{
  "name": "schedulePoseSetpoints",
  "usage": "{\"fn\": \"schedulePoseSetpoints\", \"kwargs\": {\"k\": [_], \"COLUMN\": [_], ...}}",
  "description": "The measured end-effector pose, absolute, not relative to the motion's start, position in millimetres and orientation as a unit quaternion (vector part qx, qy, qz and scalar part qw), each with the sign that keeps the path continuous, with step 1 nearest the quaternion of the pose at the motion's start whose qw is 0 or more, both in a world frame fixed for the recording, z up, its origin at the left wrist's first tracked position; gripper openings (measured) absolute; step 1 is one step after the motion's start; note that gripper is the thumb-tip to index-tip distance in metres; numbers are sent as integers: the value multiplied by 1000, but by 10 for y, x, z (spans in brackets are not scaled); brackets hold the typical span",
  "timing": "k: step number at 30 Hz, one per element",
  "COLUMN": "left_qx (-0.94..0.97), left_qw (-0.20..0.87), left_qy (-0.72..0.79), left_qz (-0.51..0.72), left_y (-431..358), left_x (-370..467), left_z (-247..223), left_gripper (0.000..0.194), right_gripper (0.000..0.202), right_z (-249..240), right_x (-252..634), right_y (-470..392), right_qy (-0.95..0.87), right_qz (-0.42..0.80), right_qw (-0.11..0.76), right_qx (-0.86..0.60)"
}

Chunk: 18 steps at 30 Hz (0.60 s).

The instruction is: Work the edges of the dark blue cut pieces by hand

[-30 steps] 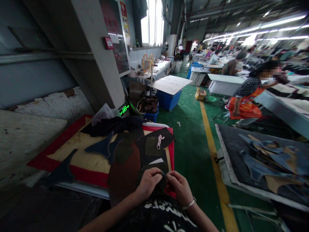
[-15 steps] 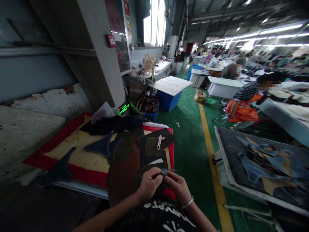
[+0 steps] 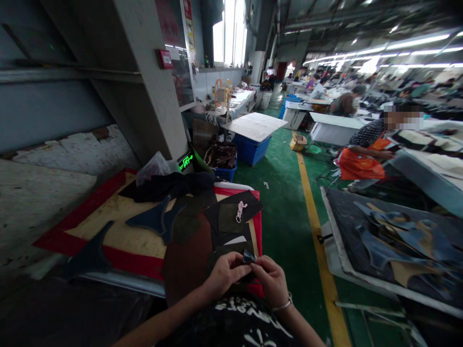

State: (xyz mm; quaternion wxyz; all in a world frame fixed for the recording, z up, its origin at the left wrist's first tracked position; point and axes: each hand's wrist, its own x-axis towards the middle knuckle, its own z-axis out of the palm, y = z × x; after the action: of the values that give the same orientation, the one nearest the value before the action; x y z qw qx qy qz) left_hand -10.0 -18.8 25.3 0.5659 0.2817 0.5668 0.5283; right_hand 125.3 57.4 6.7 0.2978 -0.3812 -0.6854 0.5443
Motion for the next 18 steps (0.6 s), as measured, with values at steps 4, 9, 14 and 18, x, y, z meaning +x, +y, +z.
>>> {"fn": "schedulePoseSetpoints", "kwargs": {"k": [4, 9, 14, 18], "left_qx": [262, 296, 295, 282], "left_qw": [562, 509, 519, 547], "left_qy": [605, 650, 642, 616], "left_qz": [500, 479, 481, 492], "left_y": [-153, -128, -135, -119], "left_x": [-102, -87, -32, 23], "left_z": [269, 257, 215, 259], "left_gripper": [27, 23, 22, 25], "right_gripper": [23, 23, 35, 41], "right_z": [75, 12, -76, -79], "right_x": [1250, 1285, 1337, 1336], "right_y": [554, 578, 632, 612], "right_qy": [-720, -678, -595, -601], "right_qz": [511, 575, 723, 724], "right_qw": [287, 265, 161, 146], "right_qx": [-372, -374, -312, -306]}}
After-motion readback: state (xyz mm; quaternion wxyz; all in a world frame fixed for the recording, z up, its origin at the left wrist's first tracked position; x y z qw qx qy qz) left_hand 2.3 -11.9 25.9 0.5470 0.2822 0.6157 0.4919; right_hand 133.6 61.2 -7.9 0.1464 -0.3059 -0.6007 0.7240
